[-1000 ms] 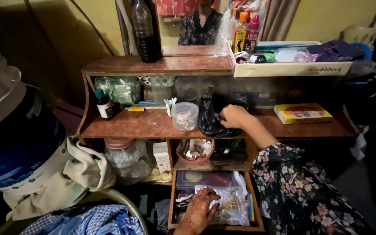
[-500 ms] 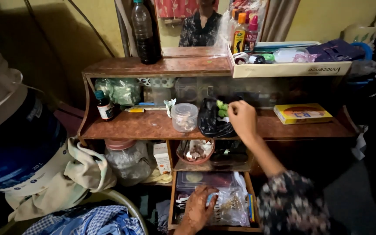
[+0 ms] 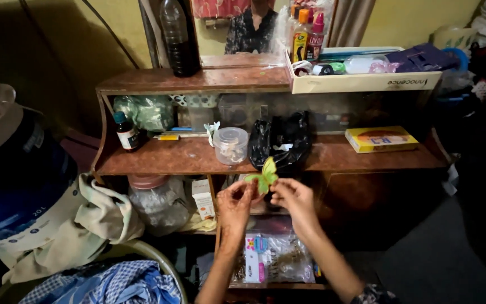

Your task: The recorder is sorting and organizing various pieces of jewelry and small items on a dressing table and inside its drawers.

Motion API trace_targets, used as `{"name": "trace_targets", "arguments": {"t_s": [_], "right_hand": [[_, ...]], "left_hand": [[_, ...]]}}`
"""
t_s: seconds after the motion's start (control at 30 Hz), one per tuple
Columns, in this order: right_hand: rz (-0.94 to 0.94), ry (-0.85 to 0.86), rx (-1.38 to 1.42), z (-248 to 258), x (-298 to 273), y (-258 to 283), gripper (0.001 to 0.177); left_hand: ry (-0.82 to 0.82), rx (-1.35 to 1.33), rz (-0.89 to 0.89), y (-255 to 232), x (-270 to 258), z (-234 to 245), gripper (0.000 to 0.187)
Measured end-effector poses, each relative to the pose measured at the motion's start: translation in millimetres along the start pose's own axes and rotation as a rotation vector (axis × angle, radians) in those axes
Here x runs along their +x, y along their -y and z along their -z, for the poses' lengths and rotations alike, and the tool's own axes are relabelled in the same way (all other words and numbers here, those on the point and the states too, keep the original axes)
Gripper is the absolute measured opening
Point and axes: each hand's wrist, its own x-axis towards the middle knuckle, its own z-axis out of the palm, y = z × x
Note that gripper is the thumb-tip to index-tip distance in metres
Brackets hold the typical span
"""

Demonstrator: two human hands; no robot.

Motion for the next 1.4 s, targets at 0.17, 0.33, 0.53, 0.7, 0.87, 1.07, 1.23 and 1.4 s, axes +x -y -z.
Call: {"name": "trace_targets", "arguments": {"t_s": [0.17,0.33,0.53,0.7,0.87,1.07,1.23,1.4], "right_hand": [[0.096,0.04,-0.259,-6.1,-11.9,-13.4,0.018],[0.338,0.047,-0.549,-28.5,-26.3,-40.1,0.01],[0.603,0.03,-0.6,-53.4,-45.9,-33.4,0.01],[0.11,0.15,-0.238,-56.2,-16.5,-54.0,0.014],[-0.057,0.291,-0.104,-81.0,-14.3,-67.9,0.019],[0.037,0.362,-0.156,-106.0,10.7,-75.8,0.02],[0.233,0.414,-0.313,-125.9,42.4,-64.8,0.024],[0.476,0.374,-0.552,-115.3,28.2,-61.3,0.024]], "left_hand": [[0.079,0.069,0.057,11.8,-12.5,28.5,0.027],[0.007,0.416,-0.18,11.5,-27.2,35.9,0.019],[-0.152,0.516,-0.291,22.3,-29.4,45.4,0.016],[-0.048,0.196,-0.03,32.5,-10.9,83.1,0.02],[0.025,-0.078,0.157,28.9,-10.5,123.9,0.023],[-0.033,-0.011,0.145,43.4,6.8,141.0,0.026],[-0.163,0.144,0.061,81.5,64.6,148.3,0.025],[-0.209,-0.04,0.103,163.0,152.6,164.4,0.02]]}}
